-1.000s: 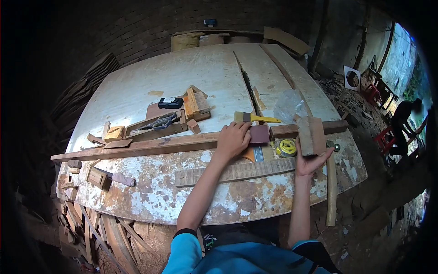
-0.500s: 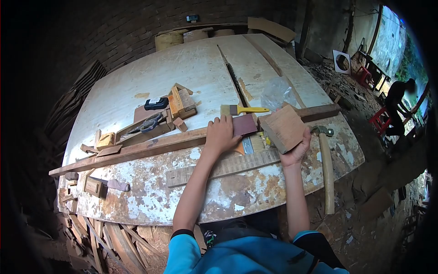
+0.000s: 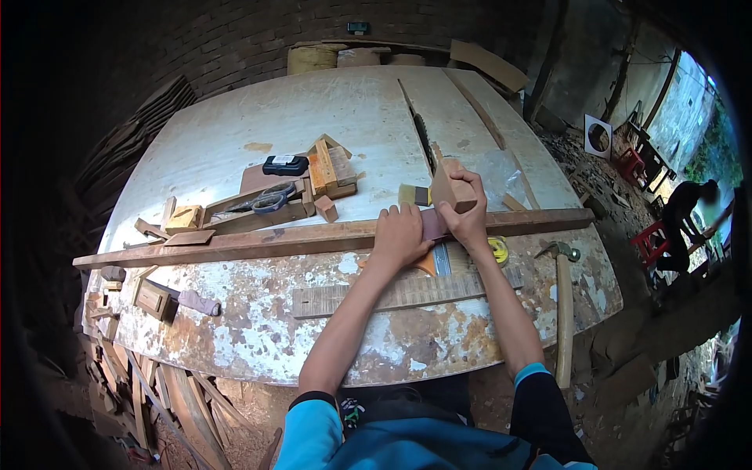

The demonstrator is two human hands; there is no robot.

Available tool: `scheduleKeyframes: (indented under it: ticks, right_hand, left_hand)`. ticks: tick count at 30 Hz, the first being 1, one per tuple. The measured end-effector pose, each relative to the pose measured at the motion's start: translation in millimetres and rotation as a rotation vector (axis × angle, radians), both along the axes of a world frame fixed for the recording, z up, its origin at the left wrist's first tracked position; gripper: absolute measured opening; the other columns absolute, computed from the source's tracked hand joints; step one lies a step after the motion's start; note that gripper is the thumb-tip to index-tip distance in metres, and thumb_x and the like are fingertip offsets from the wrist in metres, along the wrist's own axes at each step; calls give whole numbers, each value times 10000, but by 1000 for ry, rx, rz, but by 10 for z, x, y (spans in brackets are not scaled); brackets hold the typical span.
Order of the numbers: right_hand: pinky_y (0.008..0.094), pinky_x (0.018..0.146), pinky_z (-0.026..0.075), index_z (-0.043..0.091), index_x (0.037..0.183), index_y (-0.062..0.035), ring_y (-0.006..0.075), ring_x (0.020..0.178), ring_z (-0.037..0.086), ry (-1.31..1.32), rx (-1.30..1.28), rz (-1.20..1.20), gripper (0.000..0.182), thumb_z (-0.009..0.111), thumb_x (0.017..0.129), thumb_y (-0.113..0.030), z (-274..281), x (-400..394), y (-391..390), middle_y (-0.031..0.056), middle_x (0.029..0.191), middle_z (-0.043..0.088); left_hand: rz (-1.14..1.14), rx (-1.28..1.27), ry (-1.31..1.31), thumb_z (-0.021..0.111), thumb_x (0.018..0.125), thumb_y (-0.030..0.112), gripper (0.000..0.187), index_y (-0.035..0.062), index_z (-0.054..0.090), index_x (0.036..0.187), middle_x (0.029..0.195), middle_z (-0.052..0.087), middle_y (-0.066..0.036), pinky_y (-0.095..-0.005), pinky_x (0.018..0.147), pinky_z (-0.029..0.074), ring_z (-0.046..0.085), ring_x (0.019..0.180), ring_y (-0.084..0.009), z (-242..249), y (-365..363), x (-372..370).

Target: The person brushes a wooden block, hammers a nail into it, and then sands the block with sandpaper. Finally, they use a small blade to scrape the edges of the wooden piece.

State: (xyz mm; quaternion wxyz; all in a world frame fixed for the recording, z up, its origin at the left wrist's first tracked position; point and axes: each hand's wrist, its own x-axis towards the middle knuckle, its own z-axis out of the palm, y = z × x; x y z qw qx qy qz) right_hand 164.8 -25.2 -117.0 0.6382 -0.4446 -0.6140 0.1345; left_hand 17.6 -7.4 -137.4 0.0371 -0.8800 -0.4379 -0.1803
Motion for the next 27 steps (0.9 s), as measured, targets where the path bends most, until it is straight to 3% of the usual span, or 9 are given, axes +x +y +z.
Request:
scheduleKeyframes:
  ticks: [7, 10, 11, 14, 18, 22, 27]
  right_hand:
    - [340, 983, 372, 479, 1076, -34, 269, 1121, 505, -21, 66, -5, 456, 593, 637, 11, -149, -67, -398, 155, 1130, 535]
    - [317, 871, 427, 478, 1078, -31, 194, 966, 531, -76, 52, -129, 458, 624, 643, -43, -87, -97, 72, 96, 1029, 517]
    - [319, 863, 428, 470, 1081, -28, 191, 969, 528, -86, 33, -134, 467, 629, 642, -49, -56, -122, 105, 96, 1038, 513]
    - [369, 994, 366, 457, 1087, -46, 278, 1141, 490, -20, -29, -51, 476, 587, 634, 17, -57, -168, -336, 182, 1210, 484]
    - [374, 978, 382, 453, 1067, -49, 259, 1115, 499, 38, 13, 28, 467, 587, 626, 26, -184, -104, -562, 198, 1194, 483]
    - [371, 965, 395, 448, 1062, -34, 253, 1079, 511, -17, -126, -151, 469, 590, 619, 26, 47, -83, 87, 186, 1158, 488]
    - [380, 928, 407, 468, 1073, -39, 248, 1068, 514, 40, 48, -69, 466, 601, 628, 4, -247, -157, -606, 156, 1168, 495]
  left_hand:
    - [-54, 26, -21, 756, 638, 370, 480, 21, 566, 908, 889, 593, -133, -366, 744, 450, 593, 840, -272, -48, 70, -28]
    - [-46, 16, -34, 759, 634, 372, 479, 21, 573, 902, 876, 595, -129, -352, 744, 451, 595, 832, -265, -37, 69, -11]
    - [-32, 15, -46, 759, 633, 372, 480, 20, 573, 900, 876, 595, -129, -352, 748, 451, 596, 834, -264, -39, 69, -5]
    - [-35, -13, -45, 758, 638, 375, 478, 16, 568, 890, 882, 595, -140, -347, 775, 454, 600, 851, -265, 6, 56, -5]
    - [-88, 25, -76, 741, 654, 346, 466, -7, 548, 889, 846, 584, -162, -379, 745, 457, 589, 820, -304, -44, 102, -63]
    - [-81, -17, -90, 738, 657, 356, 463, -6, 542, 870, 839, 584, -161, -379, 745, 459, 589, 816, -305, 16, 78, -22]
    - [-111, 14, -93, 725, 669, 369, 457, -5, 544, 859, 844, 586, -162, -378, 744, 459, 590, 823, -303, -26, 96, -30]
